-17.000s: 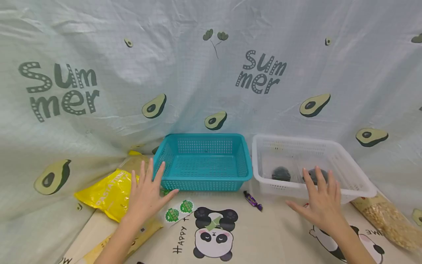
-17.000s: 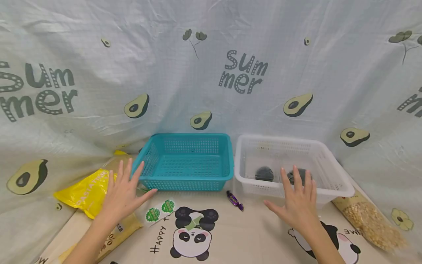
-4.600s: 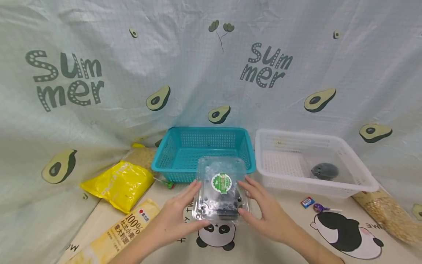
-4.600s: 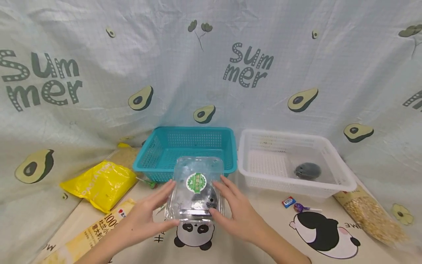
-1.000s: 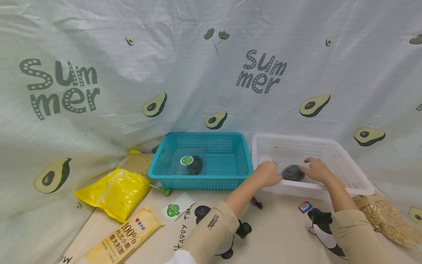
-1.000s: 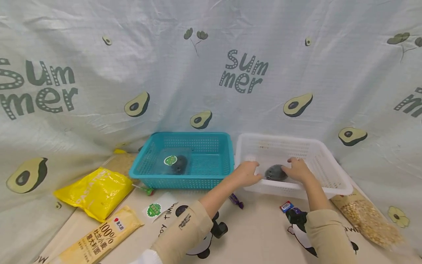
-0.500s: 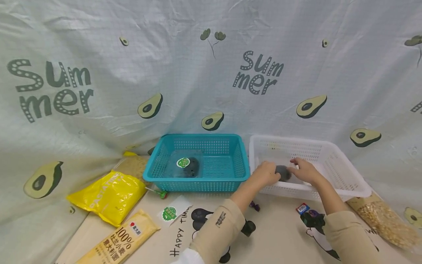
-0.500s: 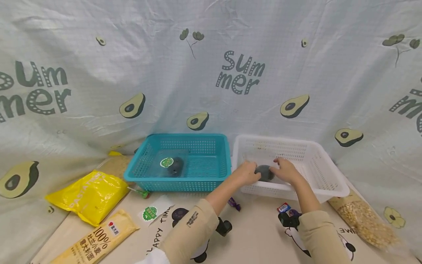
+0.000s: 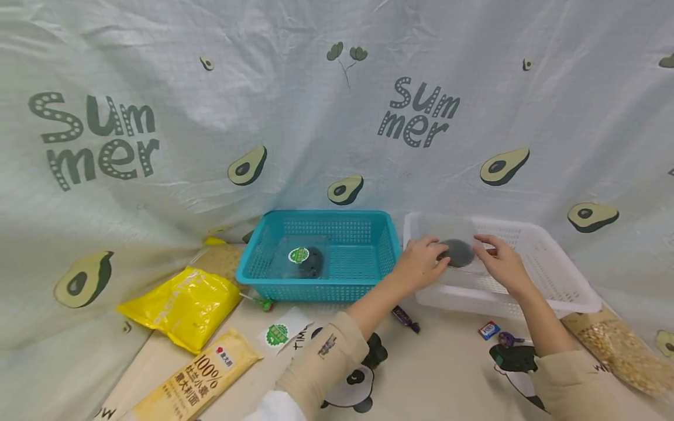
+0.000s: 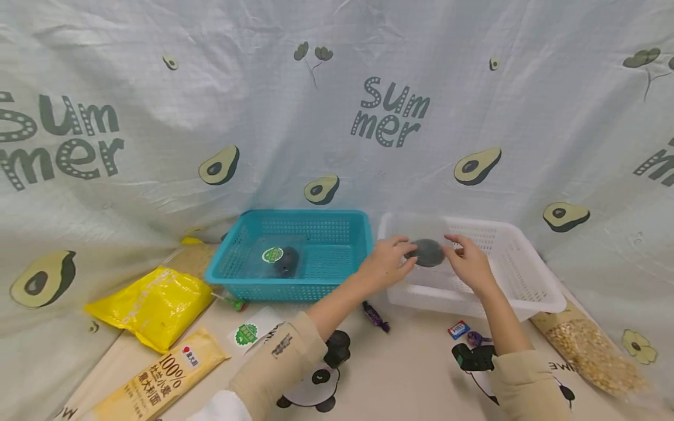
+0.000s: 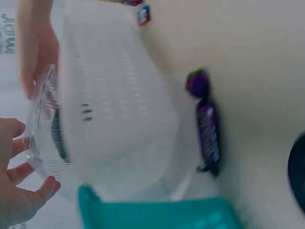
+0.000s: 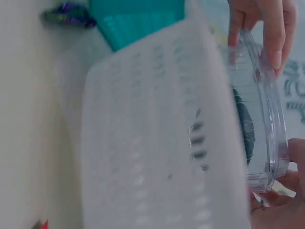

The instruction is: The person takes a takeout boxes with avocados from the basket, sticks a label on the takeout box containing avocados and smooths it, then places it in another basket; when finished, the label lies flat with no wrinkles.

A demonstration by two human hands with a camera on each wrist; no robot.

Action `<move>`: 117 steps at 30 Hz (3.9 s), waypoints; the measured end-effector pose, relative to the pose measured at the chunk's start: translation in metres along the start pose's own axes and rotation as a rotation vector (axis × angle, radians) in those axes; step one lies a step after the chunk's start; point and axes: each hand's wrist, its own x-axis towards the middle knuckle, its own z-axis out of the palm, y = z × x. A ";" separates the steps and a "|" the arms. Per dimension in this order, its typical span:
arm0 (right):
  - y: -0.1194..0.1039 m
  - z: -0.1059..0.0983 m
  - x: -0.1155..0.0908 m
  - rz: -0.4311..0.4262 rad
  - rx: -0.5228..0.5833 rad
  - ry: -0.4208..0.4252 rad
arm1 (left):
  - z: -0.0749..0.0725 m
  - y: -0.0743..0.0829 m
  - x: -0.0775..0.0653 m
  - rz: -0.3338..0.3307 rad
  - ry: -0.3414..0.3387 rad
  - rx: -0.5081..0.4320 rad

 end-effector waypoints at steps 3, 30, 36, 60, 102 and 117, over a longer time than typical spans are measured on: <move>-0.020 0.002 -0.004 -0.038 0.050 0.032 | -0.024 -0.011 -0.008 0.051 0.039 -0.007; -0.117 0.103 -0.128 -0.513 0.282 -0.035 | -0.104 -0.043 -0.241 0.151 0.143 -0.249; -0.106 0.128 -0.129 -0.498 0.295 -0.063 | -0.086 -0.051 -0.256 0.090 0.095 -0.292; -0.080 0.155 -0.118 -0.347 0.302 -0.019 | -0.072 -0.102 -0.262 -0.395 -0.118 -0.311; -0.138 0.146 -0.098 -0.787 0.306 0.117 | -0.114 -0.076 -0.220 -0.380 -0.083 -0.562; -0.148 0.148 -0.097 -0.765 0.299 0.092 | -0.107 -0.054 -0.208 -0.252 -0.044 -0.552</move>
